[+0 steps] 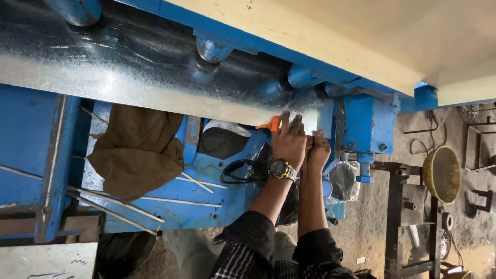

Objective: The person repeatedly picks up large rectangular metal sheets and feeds them into a blue industrial bending machine. They use both hands to guide the sheets through the rollers and then remove the processed sheets to place them on a nearby table. The task involves continuous handling of the metal sheets and operating the machine.

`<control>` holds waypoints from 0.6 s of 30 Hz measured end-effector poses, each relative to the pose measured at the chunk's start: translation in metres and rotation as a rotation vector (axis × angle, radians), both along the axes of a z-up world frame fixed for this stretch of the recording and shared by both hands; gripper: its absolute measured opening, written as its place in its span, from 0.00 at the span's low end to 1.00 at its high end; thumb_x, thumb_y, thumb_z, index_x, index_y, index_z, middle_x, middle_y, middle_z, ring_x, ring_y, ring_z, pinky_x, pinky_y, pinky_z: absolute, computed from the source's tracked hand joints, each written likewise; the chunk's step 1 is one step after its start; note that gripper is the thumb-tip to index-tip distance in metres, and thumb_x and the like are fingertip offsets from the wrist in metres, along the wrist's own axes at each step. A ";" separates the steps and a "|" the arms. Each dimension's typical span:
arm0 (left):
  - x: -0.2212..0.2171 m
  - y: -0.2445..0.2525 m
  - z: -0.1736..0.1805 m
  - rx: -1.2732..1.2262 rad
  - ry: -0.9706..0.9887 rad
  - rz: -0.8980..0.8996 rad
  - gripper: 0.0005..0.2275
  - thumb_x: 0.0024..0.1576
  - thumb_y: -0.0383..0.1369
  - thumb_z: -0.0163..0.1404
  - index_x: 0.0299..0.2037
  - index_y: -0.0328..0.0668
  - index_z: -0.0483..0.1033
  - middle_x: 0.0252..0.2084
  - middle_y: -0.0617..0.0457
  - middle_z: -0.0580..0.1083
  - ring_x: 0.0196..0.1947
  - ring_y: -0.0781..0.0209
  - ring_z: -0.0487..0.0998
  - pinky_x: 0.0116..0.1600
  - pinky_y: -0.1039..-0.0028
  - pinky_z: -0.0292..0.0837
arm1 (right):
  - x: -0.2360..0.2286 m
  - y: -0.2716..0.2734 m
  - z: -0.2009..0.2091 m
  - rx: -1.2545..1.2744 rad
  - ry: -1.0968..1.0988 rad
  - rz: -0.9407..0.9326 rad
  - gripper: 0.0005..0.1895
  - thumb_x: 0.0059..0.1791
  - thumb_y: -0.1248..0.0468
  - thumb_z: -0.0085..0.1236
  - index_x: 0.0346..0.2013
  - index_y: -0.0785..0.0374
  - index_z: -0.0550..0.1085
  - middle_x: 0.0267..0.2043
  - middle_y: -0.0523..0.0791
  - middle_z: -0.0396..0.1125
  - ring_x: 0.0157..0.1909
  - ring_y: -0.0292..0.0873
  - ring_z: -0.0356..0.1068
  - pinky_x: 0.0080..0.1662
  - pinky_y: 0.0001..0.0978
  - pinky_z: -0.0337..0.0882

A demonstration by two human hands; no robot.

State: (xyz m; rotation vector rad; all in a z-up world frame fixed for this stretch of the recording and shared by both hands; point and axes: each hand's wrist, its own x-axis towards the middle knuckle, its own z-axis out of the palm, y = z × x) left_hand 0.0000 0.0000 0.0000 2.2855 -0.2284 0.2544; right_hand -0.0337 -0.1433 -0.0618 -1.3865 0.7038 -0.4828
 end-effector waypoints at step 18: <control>0.001 0.000 0.000 0.027 0.019 -0.011 0.11 0.55 0.31 0.52 0.45 0.37 0.83 0.60 0.54 0.77 0.70 0.46 0.65 0.69 0.44 0.58 | 0.002 0.000 -0.002 0.051 0.038 -0.046 0.17 0.58 0.57 0.53 0.30 0.66 0.75 0.21 0.40 0.66 0.19 0.29 0.58 0.23 0.22 0.56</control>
